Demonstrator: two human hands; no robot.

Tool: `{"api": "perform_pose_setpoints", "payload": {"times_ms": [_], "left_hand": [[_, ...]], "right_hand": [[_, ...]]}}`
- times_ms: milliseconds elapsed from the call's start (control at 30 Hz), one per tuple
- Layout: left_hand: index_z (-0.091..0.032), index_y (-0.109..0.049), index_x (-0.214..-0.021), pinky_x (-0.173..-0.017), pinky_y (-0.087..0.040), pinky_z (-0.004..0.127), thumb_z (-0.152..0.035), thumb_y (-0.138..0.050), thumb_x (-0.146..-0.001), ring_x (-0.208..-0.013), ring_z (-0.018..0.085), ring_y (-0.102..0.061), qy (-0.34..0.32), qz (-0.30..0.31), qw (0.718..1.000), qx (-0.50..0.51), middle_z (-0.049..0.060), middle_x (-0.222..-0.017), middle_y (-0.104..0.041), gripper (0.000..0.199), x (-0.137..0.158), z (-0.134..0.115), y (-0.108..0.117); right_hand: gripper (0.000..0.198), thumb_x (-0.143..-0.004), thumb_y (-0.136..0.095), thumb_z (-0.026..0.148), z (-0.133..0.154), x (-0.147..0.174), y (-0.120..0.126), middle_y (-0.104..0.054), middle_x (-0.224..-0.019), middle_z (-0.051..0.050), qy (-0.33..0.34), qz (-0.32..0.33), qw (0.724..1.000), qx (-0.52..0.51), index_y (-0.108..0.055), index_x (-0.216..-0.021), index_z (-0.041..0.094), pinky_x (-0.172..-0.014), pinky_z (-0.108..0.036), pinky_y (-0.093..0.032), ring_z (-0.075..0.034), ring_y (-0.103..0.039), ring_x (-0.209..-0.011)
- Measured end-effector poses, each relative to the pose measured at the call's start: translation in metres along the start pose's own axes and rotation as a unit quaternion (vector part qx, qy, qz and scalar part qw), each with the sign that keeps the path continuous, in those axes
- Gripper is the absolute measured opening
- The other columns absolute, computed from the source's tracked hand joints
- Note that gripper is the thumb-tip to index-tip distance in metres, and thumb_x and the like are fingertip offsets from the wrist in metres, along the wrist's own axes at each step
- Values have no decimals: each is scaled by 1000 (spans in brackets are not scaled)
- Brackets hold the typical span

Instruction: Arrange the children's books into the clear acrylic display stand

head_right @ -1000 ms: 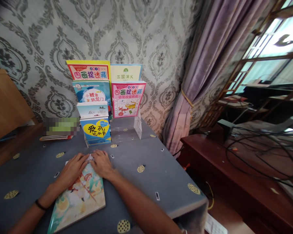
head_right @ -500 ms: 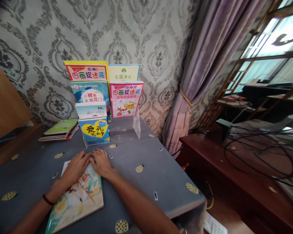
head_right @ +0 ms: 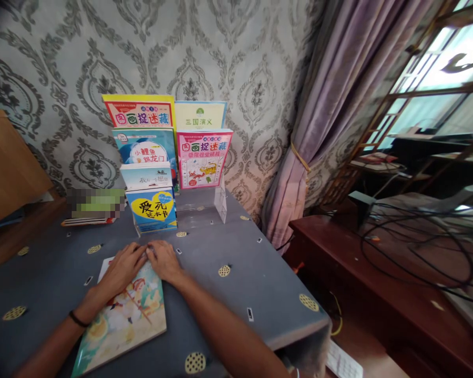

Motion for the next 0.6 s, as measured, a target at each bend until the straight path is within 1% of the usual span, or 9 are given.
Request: {"api": "perform_pose_setpoints", "payload": {"times_ms": [233, 333, 467, 533, 600], "left_hand": [[-17, -66, -112, -87, -48, 42, -24, -42, -101, -102, 28, -61, -9, 14, 1000, -6, 11, -108, -64, 27, -3, -5, 1], [-15, -66, -110, -86, -48, 42, -22, -42, -100, -106, 29, -59, -14, 10, 1000, -8, 12, -112, -64, 27, -7, -8, 0], [-15, -64, -113, -90, -48, 43, -20, -42, -99, -110, 28, -59, -28, -4, 1000, 1, 12, -118, -65, 27, -8, -18, -2], [-15, -63, -116, -93, -47, 44, -19, -41, -99, -110, 28, -60, -39, -7, 999, 2, 13, -119, -65, 28, -7, -23, -4], [-15, -62, -118, -92, -47, 44, -20, -41, -99, -110, 28, -60, -51, -12, 999, 1, 13, -118, -65, 29, -5, -26, -6]], "right_hand": [[26, -102, -48, 28, 1, 0, 1, -69, -123, -10, 2, -6, 1000, -9, -63, -121, 20, -106, -40, -44, -22, -61, -119], [26, -102, -47, 27, 1, 0, 2, -70, -122, -10, 4, -8, 1000, -10, -63, -121, 20, -105, -40, -45, -22, -62, -118], [28, -103, -44, 26, 3, -2, 4, -71, -120, -11, 9, -16, 1000, -15, -63, -121, 18, -103, -39, -47, -22, -63, -115], [28, -104, -42, 27, 4, -2, 6, -71, -118, -11, 10, -26, 999, -20, -64, -119, 18, -102, -38, -48, -22, -64, -113], [27, -104, -42, 28, 4, -2, 6, -71, -116, -11, 11, -34, 999, -23, -65, -117, 19, -102, -38, -48, -22, -64, -112]]}}
Point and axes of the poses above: each hand's wrist, its own x-axis away from the middle knuckle, its own y-axis out of the back of the hand, z = x × y, the point moved 10 cm from there along -x, towards the middle knuckle
